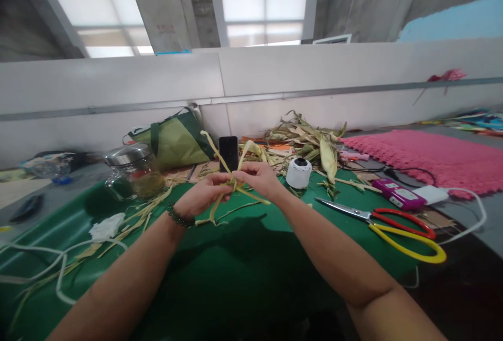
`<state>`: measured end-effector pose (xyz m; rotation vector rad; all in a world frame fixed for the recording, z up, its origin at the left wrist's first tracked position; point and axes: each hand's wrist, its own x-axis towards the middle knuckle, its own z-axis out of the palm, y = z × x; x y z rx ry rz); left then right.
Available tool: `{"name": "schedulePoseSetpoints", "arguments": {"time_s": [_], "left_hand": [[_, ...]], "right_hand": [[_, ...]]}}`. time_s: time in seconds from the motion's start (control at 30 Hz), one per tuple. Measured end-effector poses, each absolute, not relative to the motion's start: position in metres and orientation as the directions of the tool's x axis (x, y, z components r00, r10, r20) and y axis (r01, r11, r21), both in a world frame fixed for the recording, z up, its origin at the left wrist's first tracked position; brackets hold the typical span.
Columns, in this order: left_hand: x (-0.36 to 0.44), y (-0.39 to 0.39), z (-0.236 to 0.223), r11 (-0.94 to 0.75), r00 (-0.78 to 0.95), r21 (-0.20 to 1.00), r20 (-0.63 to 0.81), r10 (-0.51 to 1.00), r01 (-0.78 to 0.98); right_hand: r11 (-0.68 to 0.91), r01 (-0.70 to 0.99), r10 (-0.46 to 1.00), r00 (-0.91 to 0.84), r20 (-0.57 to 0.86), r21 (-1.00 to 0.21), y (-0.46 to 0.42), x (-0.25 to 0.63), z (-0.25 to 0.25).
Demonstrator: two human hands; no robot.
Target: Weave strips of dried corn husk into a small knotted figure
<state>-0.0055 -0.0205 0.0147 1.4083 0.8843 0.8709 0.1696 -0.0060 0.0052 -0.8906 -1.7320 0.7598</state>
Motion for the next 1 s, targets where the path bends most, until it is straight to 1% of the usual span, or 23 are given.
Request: {"name": "schedulePoseSetpoints", "arguments": {"time_s": [0.07,0.17,0.3,0.37,0.5,0.6,0.67,0.73,0.8,0.83,0.9,1.0], "left_hand": [[-0.005,-0.022,0.015,0.000,0.471,1.000,-0.012,0.882,0.026],[-0.004,-0.023,0.014,-0.017,0.497,0.999,-0.008,0.868,0.046],[-0.005,-0.019,0.012,-0.114,0.513,0.988,0.046,0.857,0.101],[-0.006,-0.017,0.011,-0.074,0.518,0.992,0.012,0.855,0.100],[-0.006,-0.018,0.012,0.119,0.488,0.991,-0.131,0.863,0.056],[-0.003,-0.019,0.011,0.168,0.466,0.985,-0.159,0.870,0.022],[-0.003,-0.018,0.011,0.160,0.431,0.987,-0.148,0.890,0.009],[-0.003,-0.015,0.012,0.133,0.361,0.991,-0.117,0.925,-0.021],[-0.004,-0.013,0.013,0.101,0.299,0.993,-0.077,0.951,-0.064],[-0.005,-0.012,0.014,0.090,0.284,0.992,-0.063,0.957,-0.084],[-0.005,-0.013,0.016,0.083,0.289,0.992,-0.053,0.956,-0.091],[-0.005,-0.016,0.017,0.042,0.319,0.999,-0.040,0.947,-0.002]], "right_hand": [[0.537,0.162,0.836,-0.234,0.496,-0.828,-0.007,0.165,0.003],[0.546,0.118,0.836,-0.131,0.532,-0.829,-0.003,0.167,0.003],[0.558,0.080,0.827,0.024,0.561,-0.826,0.003,0.176,0.005],[0.560,0.088,0.825,0.029,0.564,-0.824,0.004,0.176,0.005],[0.573,0.138,0.819,-0.061,0.570,-0.808,0.000,0.170,0.002],[0.611,0.191,0.791,-0.104,0.603,-0.768,-0.004,0.166,0.001],[0.618,0.258,0.786,-0.163,0.597,-0.743,-0.007,0.168,0.002],[0.613,0.312,0.788,-0.304,0.535,-0.725,-0.008,0.171,0.004],[0.631,0.333,0.760,-0.444,0.474,-0.700,-0.008,0.173,0.006],[0.650,0.334,0.740,-0.485,0.466,-0.683,-0.008,0.174,0.006],[0.678,0.341,0.716,-0.504,0.482,-0.651,-0.008,0.174,0.005],[0.685,0.363,0.717,-0.486,0.499,-0.631,-0.007,0.174,0.003]]}}
